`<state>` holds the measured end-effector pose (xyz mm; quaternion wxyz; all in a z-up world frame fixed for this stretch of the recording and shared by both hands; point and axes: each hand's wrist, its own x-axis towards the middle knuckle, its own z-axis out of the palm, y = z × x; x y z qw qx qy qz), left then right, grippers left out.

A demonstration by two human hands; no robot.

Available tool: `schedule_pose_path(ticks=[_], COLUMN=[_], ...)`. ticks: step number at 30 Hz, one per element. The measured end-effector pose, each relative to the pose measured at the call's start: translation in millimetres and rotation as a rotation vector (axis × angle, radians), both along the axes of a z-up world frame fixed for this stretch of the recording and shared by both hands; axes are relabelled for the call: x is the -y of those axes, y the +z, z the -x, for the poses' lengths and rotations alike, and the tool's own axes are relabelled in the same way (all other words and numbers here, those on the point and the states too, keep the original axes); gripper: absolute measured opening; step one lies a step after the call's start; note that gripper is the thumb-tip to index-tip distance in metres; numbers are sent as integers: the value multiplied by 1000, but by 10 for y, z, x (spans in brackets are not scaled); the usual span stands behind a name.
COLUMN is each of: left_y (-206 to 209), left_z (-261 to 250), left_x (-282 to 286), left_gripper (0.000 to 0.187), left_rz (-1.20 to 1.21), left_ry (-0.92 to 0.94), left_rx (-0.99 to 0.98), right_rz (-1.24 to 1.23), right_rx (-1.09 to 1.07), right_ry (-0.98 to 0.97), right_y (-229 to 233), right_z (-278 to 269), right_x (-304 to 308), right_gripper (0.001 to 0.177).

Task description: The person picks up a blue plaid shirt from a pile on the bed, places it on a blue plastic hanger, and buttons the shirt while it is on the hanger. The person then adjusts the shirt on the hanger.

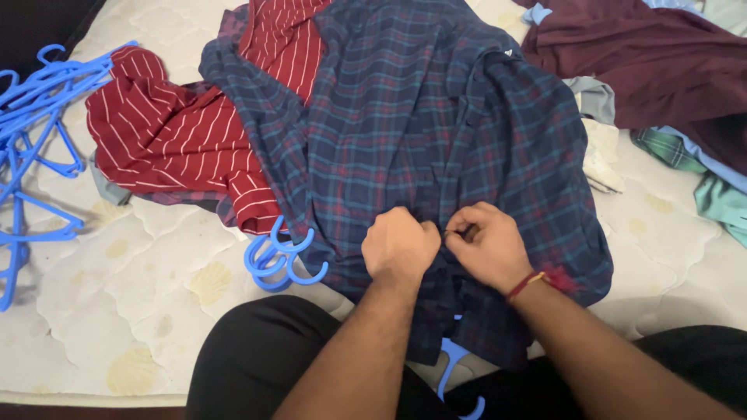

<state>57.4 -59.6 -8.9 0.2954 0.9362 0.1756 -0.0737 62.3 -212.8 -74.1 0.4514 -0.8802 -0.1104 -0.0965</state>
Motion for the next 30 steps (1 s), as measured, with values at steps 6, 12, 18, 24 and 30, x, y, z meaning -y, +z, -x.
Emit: schedule_pose_path(ticks=[6, 12, 18, 24, 30], left_y=[119, 72, 181, 73, 98], left_z=[-49, -57, 60, 160, 58], left_x=[-140, -423, -535, -162, -94], left_gripper=[33, 22, 26, 22, 22], left_rz=[65, 222, 432, 723, 727], left_ry=[41, -15, -18, 39, 26], left_rx=[-46, 17, 106, 253, 150], right_rz=[-251, -12, -86, -179, -419], right_rx=[-27, -196, -290, -364, -333], right_ry=[37, 30, 71, -12, 53], right_y=[54, 348, 701, 693, 518], right_z=[-26, 39, 116, 220, 146], right_x=[123, 122, 130, 153, 93], right_gripper=[6, 12, 18, 16, 15])
